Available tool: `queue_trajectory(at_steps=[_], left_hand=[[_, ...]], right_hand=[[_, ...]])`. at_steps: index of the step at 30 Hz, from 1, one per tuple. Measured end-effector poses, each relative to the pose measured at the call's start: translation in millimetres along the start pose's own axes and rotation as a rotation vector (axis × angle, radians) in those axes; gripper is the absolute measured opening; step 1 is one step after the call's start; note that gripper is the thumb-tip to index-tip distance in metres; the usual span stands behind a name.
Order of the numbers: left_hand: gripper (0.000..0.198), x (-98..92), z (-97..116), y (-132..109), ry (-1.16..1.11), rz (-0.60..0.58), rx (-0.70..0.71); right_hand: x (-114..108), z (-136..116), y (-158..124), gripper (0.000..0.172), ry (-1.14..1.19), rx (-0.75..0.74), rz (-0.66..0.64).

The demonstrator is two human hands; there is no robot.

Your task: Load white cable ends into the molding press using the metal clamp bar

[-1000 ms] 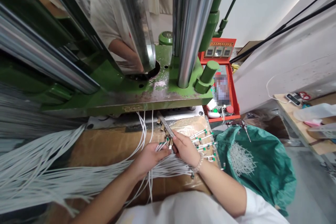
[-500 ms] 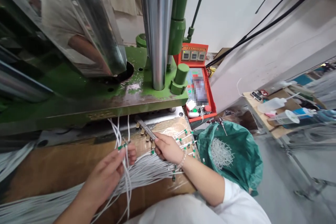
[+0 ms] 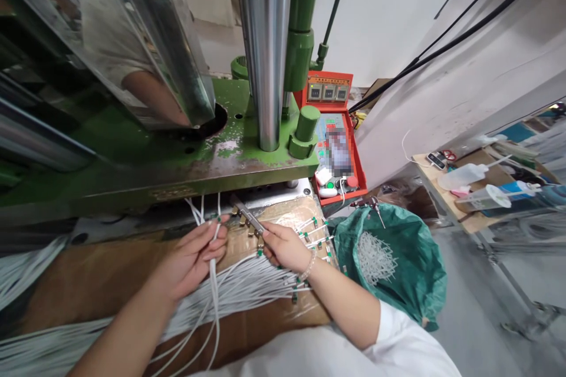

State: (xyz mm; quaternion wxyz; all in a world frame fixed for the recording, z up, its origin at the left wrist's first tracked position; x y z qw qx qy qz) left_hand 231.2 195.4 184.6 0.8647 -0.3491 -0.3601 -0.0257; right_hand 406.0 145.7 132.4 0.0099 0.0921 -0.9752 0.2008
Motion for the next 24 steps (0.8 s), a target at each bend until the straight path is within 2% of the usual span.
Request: queue_trajectory(at_steps=[4,9,14,18,24], left_hand=[[0.035,-4.1,-12.1,10.7,0.343,0.050,-0.075],[0.041,-4.5,-22.5,10.5,0.579,-0.050,-0.096],[0.041,-7.1,-25.8,7.9,0.628,-0.036,-0.181],[0.041,-8.9,-29.5,6.9,0.683,-0.029,-0.133],[0.036,-6.5,-34.8,6.7,0.635,0.057,-0.081]], right_hand=[[-0.8,-0.1,-2.1,0.047,-0.048,-0.041,-0.009],[-1.1,0.8,-6.8,0.056,-0.053,-0.060,0.004],[0.4,2.2,-8.9,0.055,-0.074,-0.071,0.010],[0.6,1.5,-9.2,0.048,-0.167,-0.109,0.023],[0.2,-4.7,-10.7,0.040,-0.537,-0.348,0.154]])
Point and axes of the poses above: each hand's wrist, its own y-axis towards the middle knuckle, its own x-axis out of the palm, z = x × y, the point moved 1 cm from there along y, towards the middle knuckle, and after that the axes turned 15 degrees about -y, right-handed, at the moved point
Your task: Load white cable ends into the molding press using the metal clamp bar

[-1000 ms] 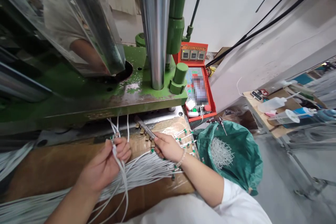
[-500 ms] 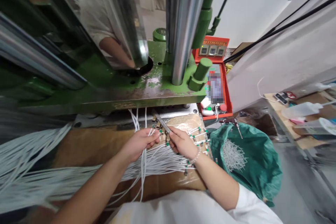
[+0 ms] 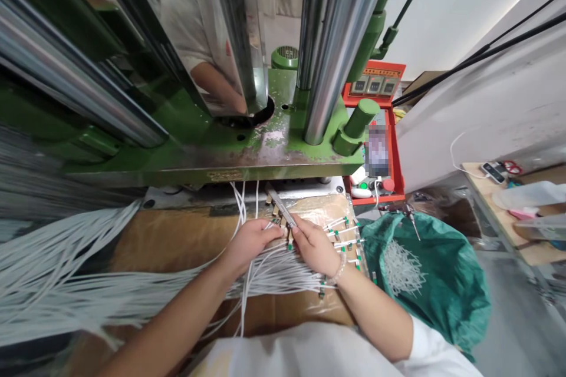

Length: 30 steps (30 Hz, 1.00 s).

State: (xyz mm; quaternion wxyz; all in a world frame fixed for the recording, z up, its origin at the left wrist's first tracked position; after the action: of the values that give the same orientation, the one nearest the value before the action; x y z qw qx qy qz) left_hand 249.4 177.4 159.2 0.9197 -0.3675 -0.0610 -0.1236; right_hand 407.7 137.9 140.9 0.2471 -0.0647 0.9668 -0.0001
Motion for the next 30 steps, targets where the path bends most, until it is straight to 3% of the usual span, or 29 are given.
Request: queue_trajectory(at_steps=[3,5,8,12,15,19,22,26,30], left_hand=[[0.042,-4.8,7.8,0.2,0.060,-0.046,0.013],[0.051,-12.7,17.3,0.8,0.069,0.005,0.111],[0.057,-23.0,31.9,0.4,-0.152,0.084,0.206],[0.032,-22.8,46.1,-3.3,-0.478,-0.034,0.097],[0.015,-21.4,53.5,-3.1,-0.541,0.055,0.064],[0.016,-23.0,51.4,5.4,-0.449,0.130,0.005],[0.004,-22.7,40.4,11.4,-0.252,0.068,0.011],[0.032,-18.6,25.8,12.5,0.023,-0.013,0.037],[0.036,-16.2,20.9,12.9,0.109,0.006,0.030]], right_hand=[[2.0,2.6,-0.5,0.043,0.116,0.060,-0.064],[3.8,5.6,-0.3,0.049,0.284,0.163,-0.128],[5.0,8.3,1.5,0.059,0.482,0.277,-0.168],[5.0,8.2,3.9,0.065,0.592,0.330,-0.161],[4.9,7.7,4.3,0.062,0.604,0.339,-0.161],[4.0,7.8,4.1,0.061,0.601,0.342,-0.160],[2.8,7.7,2.8,0.064,0.616,0.335,-0.167],[2.4,7.6,-0.5,0.063,0.627,0.331,-0.170],[4.0,8.5,-2.5,0.066,0.632,0.335,-0.180]])
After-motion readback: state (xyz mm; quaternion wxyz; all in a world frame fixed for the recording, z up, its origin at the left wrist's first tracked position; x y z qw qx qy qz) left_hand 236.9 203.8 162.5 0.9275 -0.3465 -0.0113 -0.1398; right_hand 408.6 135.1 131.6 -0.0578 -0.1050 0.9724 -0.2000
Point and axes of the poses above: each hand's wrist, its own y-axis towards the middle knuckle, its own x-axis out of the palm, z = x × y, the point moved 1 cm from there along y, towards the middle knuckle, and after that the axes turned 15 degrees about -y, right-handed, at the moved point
